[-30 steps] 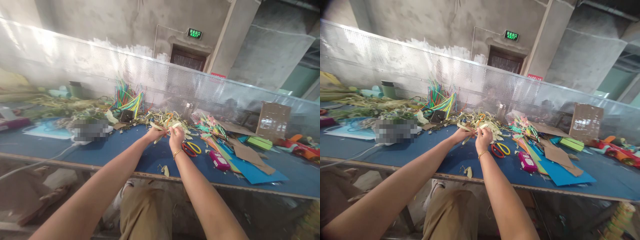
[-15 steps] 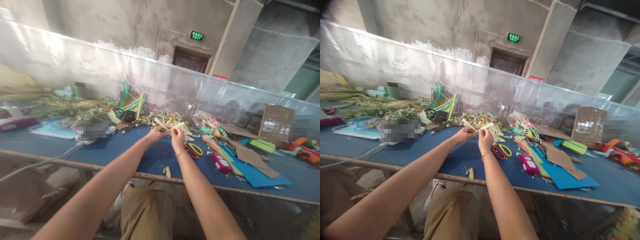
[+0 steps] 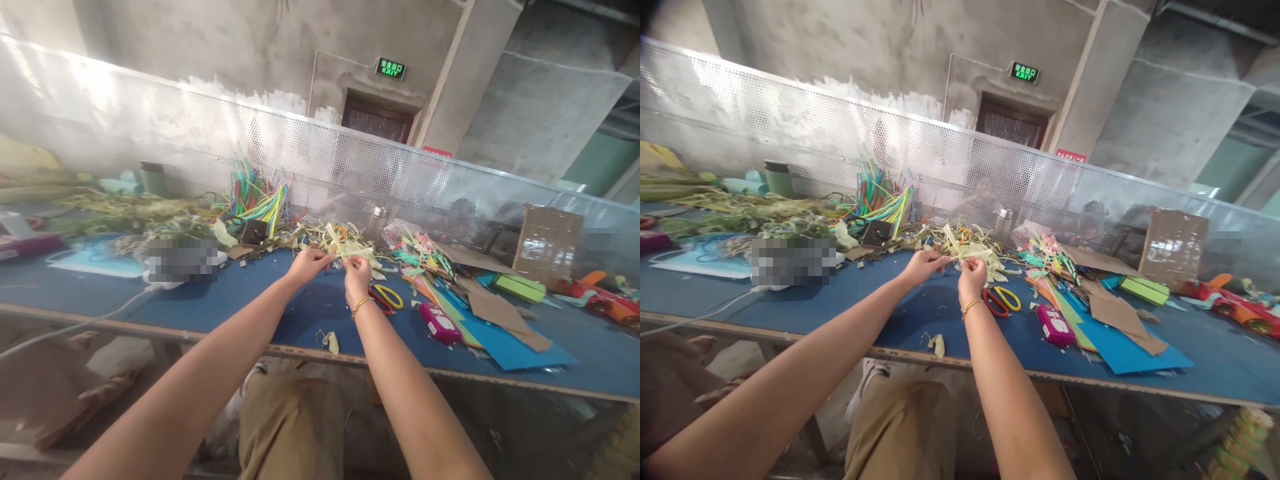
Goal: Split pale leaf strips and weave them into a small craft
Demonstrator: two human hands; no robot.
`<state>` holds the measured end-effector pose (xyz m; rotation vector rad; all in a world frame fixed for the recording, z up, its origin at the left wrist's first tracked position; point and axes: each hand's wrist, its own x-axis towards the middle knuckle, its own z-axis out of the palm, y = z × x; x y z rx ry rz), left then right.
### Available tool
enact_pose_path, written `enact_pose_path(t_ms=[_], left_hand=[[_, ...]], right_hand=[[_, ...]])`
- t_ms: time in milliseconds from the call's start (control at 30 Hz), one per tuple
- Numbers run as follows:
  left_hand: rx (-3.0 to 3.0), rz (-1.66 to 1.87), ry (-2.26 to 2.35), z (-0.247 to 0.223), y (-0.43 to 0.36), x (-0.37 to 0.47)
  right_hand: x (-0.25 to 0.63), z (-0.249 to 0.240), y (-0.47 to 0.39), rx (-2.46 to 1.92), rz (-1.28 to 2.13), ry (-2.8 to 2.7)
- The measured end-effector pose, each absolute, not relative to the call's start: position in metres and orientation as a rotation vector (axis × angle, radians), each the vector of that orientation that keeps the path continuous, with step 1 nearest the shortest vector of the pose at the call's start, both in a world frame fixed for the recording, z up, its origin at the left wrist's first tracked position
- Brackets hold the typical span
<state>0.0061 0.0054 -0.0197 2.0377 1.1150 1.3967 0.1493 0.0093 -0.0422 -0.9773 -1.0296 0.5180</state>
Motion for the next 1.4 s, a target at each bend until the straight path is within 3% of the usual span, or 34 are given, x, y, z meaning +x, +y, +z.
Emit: enact_pose_path(t_ms=[100,367,700,1000,1200,1400], left_hand=[[2.113,1.212,1.025,-0.021,0.002,0.01],[1.782,1.486,0.97,-0.027,0.014,0.015],[1.489,1.341,0.614,-0.019,0.002,0.018],[1.381,1.551,0.794,-0.024,0.01,0.019],[1.485,1.451,0.735,-0.023,0.008,0.021],[1.549,1.439,0.735,-0.024,0.007,0.022]], right_hand=[[0.147,-0.041,0.007,-0.932,0.599,-0.987],[0.143,-0.04,0.01,-0.771,0.788,-1.02],[0.135,-0.036,-0.003,-0.786,1.063,-1.134],[0.149,-0.04,0.013,-1.135,0.53,-0.89],[0.15,-0.038,0.005,-1.071,0.243,-1.346],[0.147,-0.043,0.007,-0.981,0.386,-1.343]])
